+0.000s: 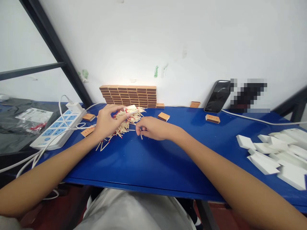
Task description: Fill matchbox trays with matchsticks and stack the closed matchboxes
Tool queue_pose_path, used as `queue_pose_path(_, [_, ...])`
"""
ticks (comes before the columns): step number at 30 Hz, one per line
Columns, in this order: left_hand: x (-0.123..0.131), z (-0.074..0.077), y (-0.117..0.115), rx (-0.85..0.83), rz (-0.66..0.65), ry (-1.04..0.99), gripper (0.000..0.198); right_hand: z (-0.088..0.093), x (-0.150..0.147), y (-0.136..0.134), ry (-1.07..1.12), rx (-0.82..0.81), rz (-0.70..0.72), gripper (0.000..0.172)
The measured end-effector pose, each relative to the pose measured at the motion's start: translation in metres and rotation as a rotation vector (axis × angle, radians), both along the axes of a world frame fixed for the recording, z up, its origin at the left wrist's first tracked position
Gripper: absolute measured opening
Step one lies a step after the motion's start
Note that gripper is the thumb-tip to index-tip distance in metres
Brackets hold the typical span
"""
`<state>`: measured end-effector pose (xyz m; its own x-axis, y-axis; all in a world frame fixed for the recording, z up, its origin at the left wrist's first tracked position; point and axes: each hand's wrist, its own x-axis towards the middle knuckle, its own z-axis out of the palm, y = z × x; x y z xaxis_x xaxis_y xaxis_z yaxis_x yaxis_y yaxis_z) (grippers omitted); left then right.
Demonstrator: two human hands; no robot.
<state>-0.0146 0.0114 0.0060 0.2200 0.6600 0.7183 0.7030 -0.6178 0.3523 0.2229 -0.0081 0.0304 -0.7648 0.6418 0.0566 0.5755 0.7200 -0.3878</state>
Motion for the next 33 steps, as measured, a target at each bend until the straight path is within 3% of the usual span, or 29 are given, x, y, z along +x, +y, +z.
queue_pose_path(5, [0.0, 0.001, -0.001, -0.016, 0.009, 0.008, 0.025, 0.004, 0.004, 0.002, -0.012, 0.063, -0.246, 0.009])
queue_pose_path(8, [0.001, 0.001, -0.001, -0.022, -0.002, 0.012, 0.027, 0.0, 0.001, -0.004, -0.075, 0.096, -0.337, 0.027])
queue_pose_path(10, [0.001, 0.001, -0.002, -0.023, -0.006, 0.013, 0.029, -0.001, -0.002, -0.01, -0.156, 0.087, -0.318, 0.031])
queue_pose_path(14, [0.002, 0.001, -0.002, -0.026, -0.01, 0.024, 0.029, 0.001, -0.005, -0.017, -0.295, -0.006, -0.274, 0.013])
queue_pose_path(21, [0.001, -0.004, 0.0, -0.059, -0.066, 0.072, 0.031, 0.012, 0.013, -0.01, -0.244, -0.127, -0.209, 0.021])
queue_pose_path(26, [0.002, -0.008, -0.001, -0.076, -0.192, 0.143, 0.035, 0.016, 0.02, -0.003, -0.122, -0.032, -0.276, 0.02])
queue_pose_path(33, [0.006, -0.006, -0.006, -0.108, -0.337, 0.177, 0.033, 0.007, 0.01, -0.002, -0.067, 0.13, -0.28, 0.013])
